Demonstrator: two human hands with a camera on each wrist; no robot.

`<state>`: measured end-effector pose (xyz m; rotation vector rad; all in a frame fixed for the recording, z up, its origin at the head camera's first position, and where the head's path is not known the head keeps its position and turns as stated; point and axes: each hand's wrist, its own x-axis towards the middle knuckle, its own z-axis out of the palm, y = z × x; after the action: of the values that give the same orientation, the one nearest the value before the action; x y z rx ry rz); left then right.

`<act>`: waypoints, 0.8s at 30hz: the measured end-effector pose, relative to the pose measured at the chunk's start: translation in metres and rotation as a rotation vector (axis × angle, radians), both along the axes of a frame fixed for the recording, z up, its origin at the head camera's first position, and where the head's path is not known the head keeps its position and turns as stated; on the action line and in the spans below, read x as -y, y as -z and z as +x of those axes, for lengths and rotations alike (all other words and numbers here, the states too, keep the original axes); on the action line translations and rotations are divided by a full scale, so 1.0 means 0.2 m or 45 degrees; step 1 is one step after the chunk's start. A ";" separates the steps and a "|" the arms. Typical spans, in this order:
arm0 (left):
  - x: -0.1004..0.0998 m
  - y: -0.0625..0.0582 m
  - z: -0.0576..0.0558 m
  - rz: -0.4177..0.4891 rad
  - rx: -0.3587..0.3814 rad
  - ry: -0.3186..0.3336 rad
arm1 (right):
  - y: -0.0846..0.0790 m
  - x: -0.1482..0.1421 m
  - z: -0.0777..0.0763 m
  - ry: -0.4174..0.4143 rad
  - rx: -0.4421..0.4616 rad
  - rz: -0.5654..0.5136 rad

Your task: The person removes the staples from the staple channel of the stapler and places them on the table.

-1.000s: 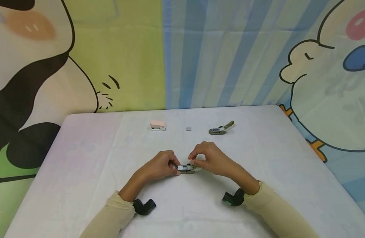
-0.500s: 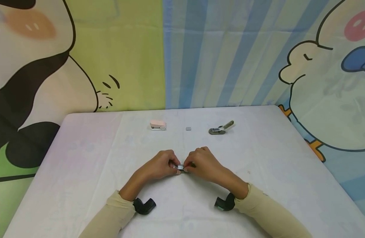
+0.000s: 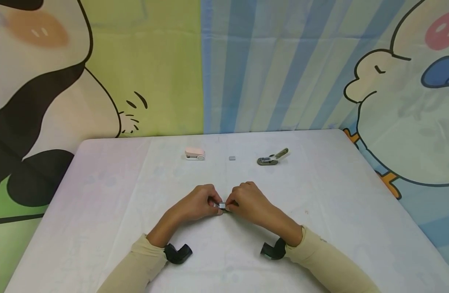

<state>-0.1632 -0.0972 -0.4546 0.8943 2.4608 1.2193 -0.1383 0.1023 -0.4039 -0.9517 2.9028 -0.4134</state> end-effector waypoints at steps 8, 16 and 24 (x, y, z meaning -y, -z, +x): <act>0.00 -0.01 0.00 -0.012 0.009 -0.009 | 0.02 0.00 0.01 0.005 -0.067 -0.034; 0.00 -0.02 0.00 -0.006 0.032 -0.020 | 0.05 -0.01 0.00 0.064 -0.070 -0.184; 0.00 -0.01 0.00 -0.004 0.023 -0.011 | 0.06 -0.01 0.00 0.023 -0.096 -0.162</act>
<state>-0.1635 -0.0969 -0.4518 0.8691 2.4541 1.2210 -0.1391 0.1049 -0.4151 -0.9783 2.9862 -0.5818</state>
